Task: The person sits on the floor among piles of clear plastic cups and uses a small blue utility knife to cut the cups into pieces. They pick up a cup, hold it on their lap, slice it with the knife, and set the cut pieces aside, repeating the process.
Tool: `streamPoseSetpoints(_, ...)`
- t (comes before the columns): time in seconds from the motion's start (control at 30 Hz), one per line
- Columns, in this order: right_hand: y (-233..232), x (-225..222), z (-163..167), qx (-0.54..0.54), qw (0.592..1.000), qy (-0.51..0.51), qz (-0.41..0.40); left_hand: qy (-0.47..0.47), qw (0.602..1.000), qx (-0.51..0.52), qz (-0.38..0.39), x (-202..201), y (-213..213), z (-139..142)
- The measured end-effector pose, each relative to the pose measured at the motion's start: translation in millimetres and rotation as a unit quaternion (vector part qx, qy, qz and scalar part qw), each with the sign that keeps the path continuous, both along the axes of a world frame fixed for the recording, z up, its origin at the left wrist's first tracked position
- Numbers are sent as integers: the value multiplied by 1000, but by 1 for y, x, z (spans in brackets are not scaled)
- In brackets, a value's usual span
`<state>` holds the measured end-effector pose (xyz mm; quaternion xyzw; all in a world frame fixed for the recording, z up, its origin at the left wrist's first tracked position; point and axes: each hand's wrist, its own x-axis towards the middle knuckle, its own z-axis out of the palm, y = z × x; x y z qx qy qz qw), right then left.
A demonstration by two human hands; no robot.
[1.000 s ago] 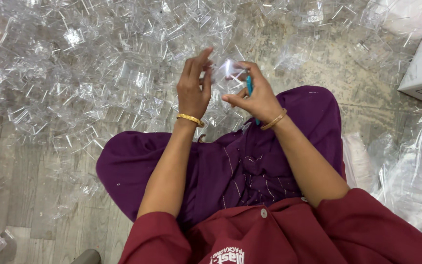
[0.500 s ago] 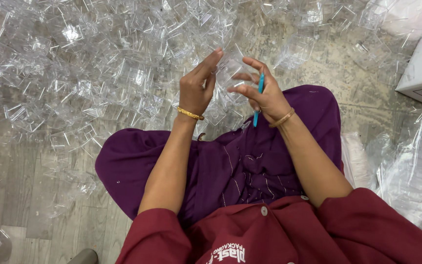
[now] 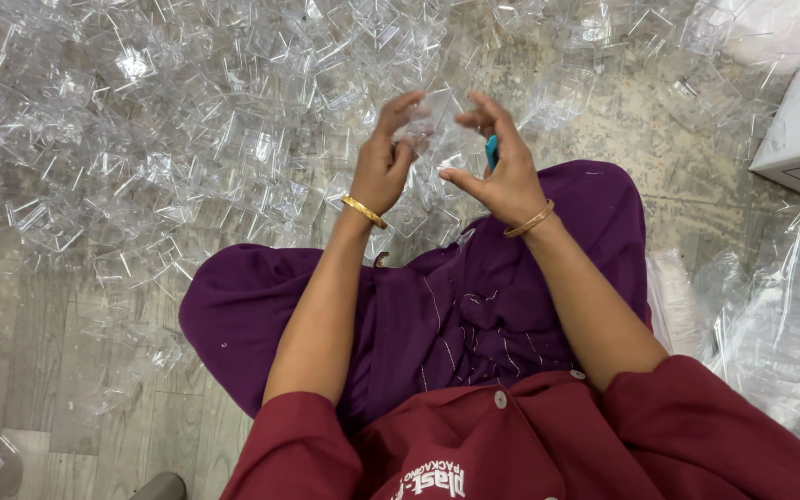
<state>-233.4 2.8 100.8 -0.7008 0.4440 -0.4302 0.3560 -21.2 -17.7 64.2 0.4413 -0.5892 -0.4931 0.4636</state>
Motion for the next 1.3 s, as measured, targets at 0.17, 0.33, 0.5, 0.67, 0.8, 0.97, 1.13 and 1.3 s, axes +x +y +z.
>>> streamPoseSetpoints(0.17, 2, 4, 2, -1, 999, 19, -28, 62, 998, 1, -14, -9, -4, -23)
streamPoseSetpoints(0.33, 4, 6, 12, -49, 999, 15, -13, 90, 995, -12, 32, -11, -6, -26)
streamPoseSetpoints(0.5, 1, 3, 8, -59, 990, 113, -57, 64, 996, -16, 56, -19, -2, -20)
streamPoseSetpoints(0.67, -21, -73, 9, -100, 967, 190, -135, 29, 986, -106, 127, -13, -7, -13)
streamPoseSetpoints(0.8, -56, -148, -2, -80, 920, 316, -218, 25, 978, -58, 198, -1, -14, -13)
streamPoseSetpoints(0.97, -79, -158, -49, -24, 908, 392, -146, 13, 961, -85, 263, 10, -19, -20)
streamPoseSetpoints(1.13, -68, -140, -65, -117, 897, 368, -215, 13, 959, -87, 269, 17, -22, -20)
streamPoseSetpoints(1.3, -72, -49, -98, 23, 950, 287, -119, -27, 964, -67, 256, 10, -21, -13)
